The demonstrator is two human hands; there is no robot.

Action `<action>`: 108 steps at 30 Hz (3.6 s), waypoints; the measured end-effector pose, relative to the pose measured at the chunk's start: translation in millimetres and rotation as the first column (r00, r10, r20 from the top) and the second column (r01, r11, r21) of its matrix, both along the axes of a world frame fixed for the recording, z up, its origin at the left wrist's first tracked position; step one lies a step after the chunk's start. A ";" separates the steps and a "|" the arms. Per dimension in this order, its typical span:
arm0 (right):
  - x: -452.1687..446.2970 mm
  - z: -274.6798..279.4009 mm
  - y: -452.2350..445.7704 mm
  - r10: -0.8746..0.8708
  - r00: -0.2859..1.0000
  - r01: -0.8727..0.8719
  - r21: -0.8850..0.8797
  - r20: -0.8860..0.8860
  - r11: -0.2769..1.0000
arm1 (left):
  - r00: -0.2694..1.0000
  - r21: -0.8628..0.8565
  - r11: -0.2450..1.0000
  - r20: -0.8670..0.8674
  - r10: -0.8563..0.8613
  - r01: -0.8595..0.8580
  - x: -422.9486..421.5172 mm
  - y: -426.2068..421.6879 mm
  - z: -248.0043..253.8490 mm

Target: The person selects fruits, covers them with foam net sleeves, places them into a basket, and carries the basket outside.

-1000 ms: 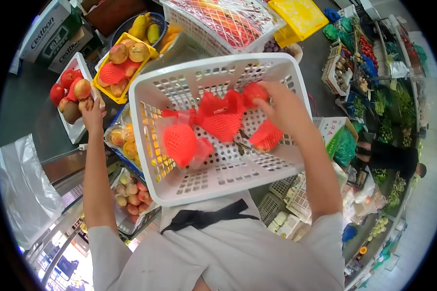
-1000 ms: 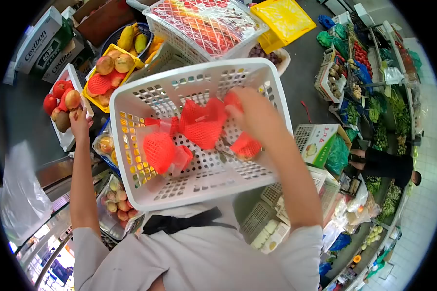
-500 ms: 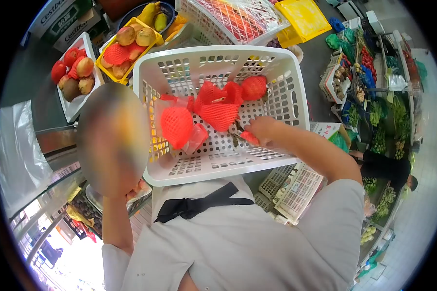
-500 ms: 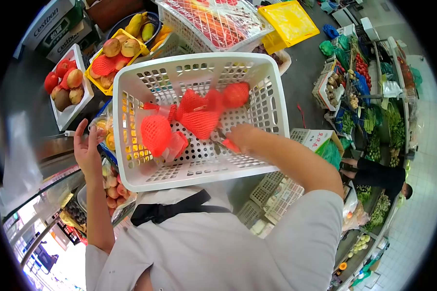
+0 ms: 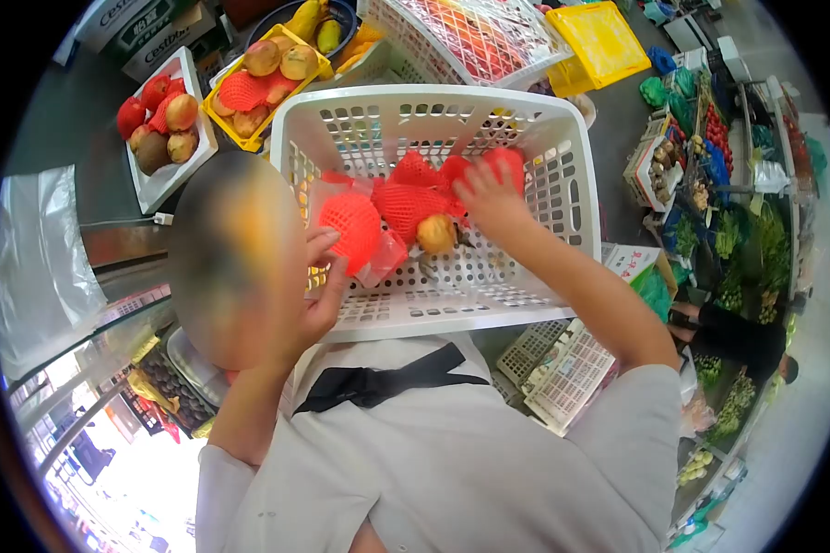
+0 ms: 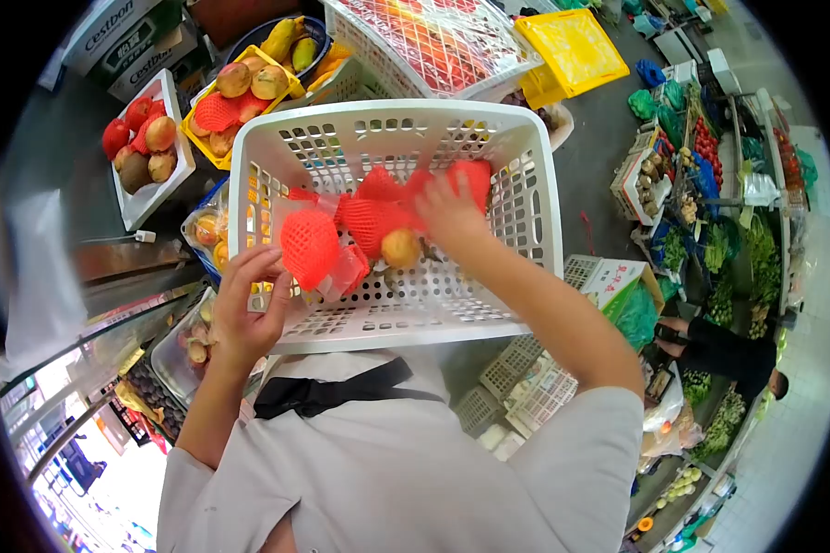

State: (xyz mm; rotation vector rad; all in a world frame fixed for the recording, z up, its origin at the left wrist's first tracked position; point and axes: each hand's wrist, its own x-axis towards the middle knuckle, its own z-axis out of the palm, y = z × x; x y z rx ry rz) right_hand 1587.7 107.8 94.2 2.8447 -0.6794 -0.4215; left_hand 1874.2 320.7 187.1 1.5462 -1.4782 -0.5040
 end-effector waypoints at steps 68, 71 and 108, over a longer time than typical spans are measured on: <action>-8.9 94.9 39.4 -0.911 0.365 -0.269 0.914 -0.195 -0.303 | -0.201 -0.155 0.971 -0.973 -0.117 0.183 51.7 2.5 -34.1; 0.7 119.3 61.3 -0.955 0.159 -0.385 0.874 -0.252 -0.295 | -0.345 -0.094 0.966 -0.939 -0.005 0.242 60.4 -7.6 -16.1; -17.0 98.0 61.7 -0.946 -0.036 -0.570 0.785 -0.322 -0.245 | 0.121 0.443 0.441 -0.585 0.802 -0.780 409.2 -174.6 -170.2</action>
